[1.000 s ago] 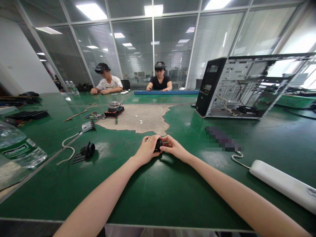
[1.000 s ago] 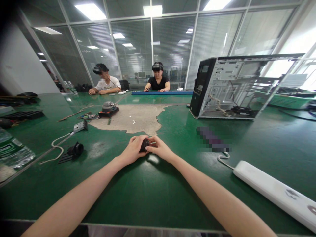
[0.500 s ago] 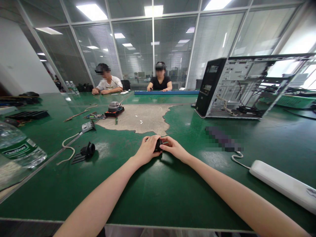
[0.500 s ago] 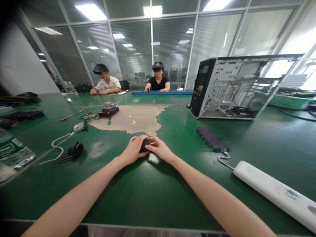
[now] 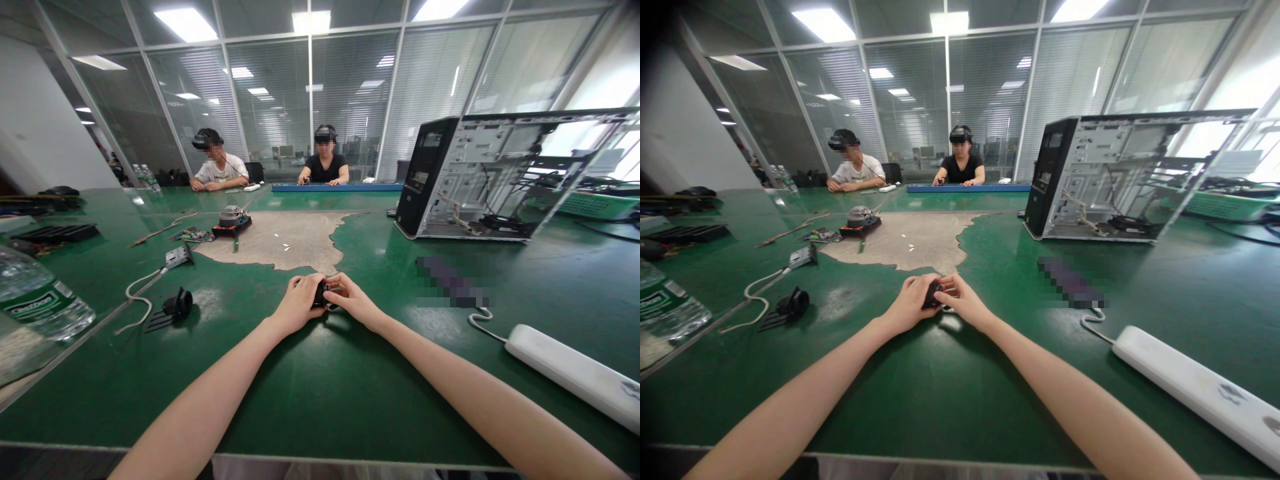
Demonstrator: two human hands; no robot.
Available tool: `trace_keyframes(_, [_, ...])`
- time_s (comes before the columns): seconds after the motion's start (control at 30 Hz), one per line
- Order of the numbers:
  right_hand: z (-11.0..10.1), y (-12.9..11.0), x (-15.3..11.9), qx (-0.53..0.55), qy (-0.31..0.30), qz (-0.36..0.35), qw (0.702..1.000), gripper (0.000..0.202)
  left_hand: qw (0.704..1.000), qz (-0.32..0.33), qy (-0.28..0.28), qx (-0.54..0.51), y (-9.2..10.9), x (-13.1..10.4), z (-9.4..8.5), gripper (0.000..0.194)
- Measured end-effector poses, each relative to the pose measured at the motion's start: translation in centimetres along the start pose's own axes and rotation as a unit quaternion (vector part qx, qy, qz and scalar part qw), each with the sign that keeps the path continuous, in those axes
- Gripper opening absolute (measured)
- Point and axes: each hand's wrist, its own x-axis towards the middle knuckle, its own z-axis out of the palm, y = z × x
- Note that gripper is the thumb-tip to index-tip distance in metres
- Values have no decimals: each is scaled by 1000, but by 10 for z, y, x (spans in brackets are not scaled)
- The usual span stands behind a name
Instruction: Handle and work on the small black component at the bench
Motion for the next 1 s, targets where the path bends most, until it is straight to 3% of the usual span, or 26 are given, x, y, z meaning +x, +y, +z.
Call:
trace_keyframes(0.3, [-4,-8,-3,4,-41,-6,999,31,1000,2,-9,5,-1,0,-1,59])
trace_keyframes(0.53, [-1,-4,-1,4,-7,-17,1000,23,1000,3,1,7,-2,0,2,58])
trace_keyframes(0.7, [-2,1,1,-8,7,2,1000,32,1000,4,-5,4,-2,0,1,57])
trace_keyframes(1.0, [-2,-12,-3,9,-34,-17,999,30,1000,2,-2,3,-1,-1,1,59])
